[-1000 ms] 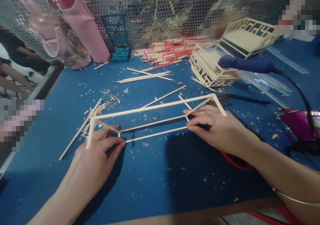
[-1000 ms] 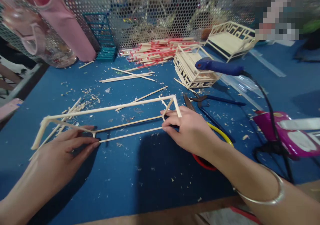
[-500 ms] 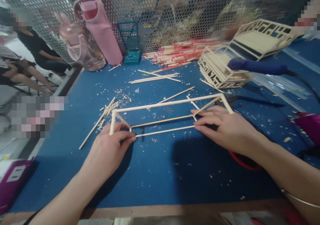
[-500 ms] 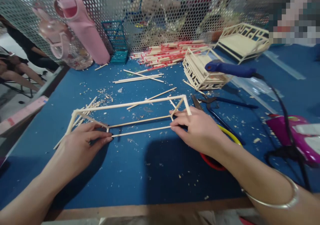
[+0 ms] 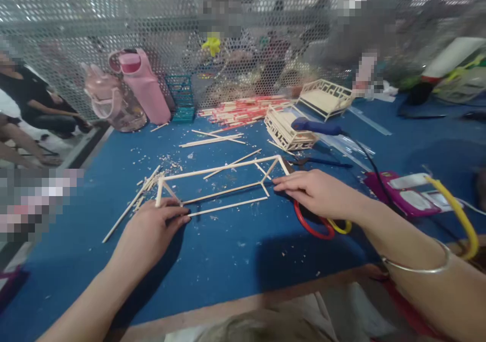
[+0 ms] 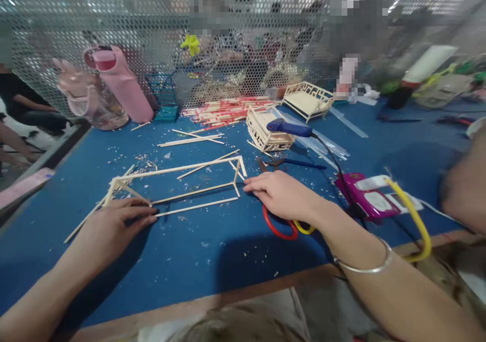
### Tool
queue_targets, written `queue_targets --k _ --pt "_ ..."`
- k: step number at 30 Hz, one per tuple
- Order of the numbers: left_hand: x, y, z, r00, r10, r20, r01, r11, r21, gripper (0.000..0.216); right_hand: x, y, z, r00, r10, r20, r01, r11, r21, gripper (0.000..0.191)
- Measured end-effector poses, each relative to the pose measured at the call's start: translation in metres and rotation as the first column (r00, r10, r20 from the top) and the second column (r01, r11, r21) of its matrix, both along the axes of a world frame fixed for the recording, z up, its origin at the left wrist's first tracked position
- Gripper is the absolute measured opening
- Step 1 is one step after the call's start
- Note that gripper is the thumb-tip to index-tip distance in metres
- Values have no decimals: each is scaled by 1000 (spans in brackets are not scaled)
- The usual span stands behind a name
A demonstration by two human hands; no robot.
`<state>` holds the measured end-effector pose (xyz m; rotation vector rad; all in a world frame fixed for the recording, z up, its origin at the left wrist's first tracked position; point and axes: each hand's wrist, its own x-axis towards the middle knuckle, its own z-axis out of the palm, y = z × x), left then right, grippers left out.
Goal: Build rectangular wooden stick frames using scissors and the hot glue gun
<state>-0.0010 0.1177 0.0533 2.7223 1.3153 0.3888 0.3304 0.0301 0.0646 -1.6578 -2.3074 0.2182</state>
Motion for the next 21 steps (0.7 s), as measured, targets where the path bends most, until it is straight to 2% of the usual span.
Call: queue_targets --k 4,7,11,16,18,21 --pt "-1 1 0 999 4 33 -3 1000 -18 54 18 -18 9 984 -176 1 176 984 38 28" --pt "-3 3 -1 999 8 54 -7 1000 -22 55 36 -28 10 933 -361 8 359 931 67 24" --pt "-5 6 -4 997 16 75 -15 1000 -20 57 54 -23 18 872 -490 -10 488 865 117 22" --pt "-9 7 -12 991 33 133 -43 996 78 57 67 25 42 803 -591 -77 581 750 315 35" --pt "-15 4 -17 990 29 139 -52 986 160 55 73 51 47 810 -583 -54 570 764 303 36" --pt "-32 -3 -28 989 36 143 -79 948 309 50 83 83 42 817 -575 -50 573 798 186 24"
